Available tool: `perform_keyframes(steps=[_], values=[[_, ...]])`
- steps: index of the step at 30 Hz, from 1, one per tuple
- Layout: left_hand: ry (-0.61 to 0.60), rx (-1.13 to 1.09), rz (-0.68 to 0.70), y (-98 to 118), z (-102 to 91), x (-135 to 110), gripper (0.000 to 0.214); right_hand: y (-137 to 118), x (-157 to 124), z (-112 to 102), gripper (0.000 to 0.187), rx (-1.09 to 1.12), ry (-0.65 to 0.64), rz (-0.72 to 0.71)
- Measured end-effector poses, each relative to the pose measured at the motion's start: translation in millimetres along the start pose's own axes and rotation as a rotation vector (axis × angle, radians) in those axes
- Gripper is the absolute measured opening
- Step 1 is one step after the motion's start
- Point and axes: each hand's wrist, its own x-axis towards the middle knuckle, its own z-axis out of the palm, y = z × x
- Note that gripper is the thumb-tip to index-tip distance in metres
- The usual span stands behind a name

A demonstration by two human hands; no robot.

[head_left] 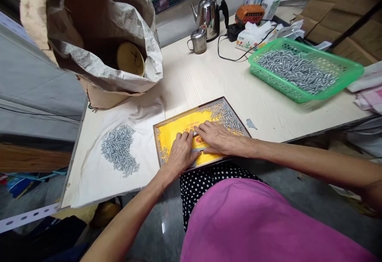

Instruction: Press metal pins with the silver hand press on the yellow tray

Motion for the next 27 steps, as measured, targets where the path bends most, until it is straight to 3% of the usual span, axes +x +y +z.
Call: perform_keyframes(steps=[4,10,15,19,23,25,27], values=[[0.038,0.079,-0.034,3.5,-1.0,-5.0,0.053,-2.7,0.1,5.4,0.046,-0.078,0.013,0.033],[-0.035,0.138,-0.059,5.8,-5.8,-8.7,0.019,-5.4,4.7,24.7,0.013,-0.058,0.054,-0.028],[-0.052,0.074,-0.087,0.4,-4.8,-9.3,0.011,-7.0,9.8,23.8,0.015,0.032,0.002,-0.074],[-0.010,0.067,-0.083,-2.5,-0.8,-7.4,0.012,-6.7,11.7,24.0,0.012,0.025,0.028,-0.020],[0.090,0.055,-0.173,-4.8,6.5,-8.7,0.043,-7.0,10.8,36.2,0.025,0.000,0.234,-0.046],[0.144,-0.012,-0.186,-9.4,9.4,-12.3,0.056,-8.6,9.2,45.0,0.015,-0.014,0.290,-0.122],[0.218,-0.116,-0.175,-20.2,8.8,-18.4,0.056,-10.5,7.9,53.0,0.006,-0.011,0.286,-0.146]])
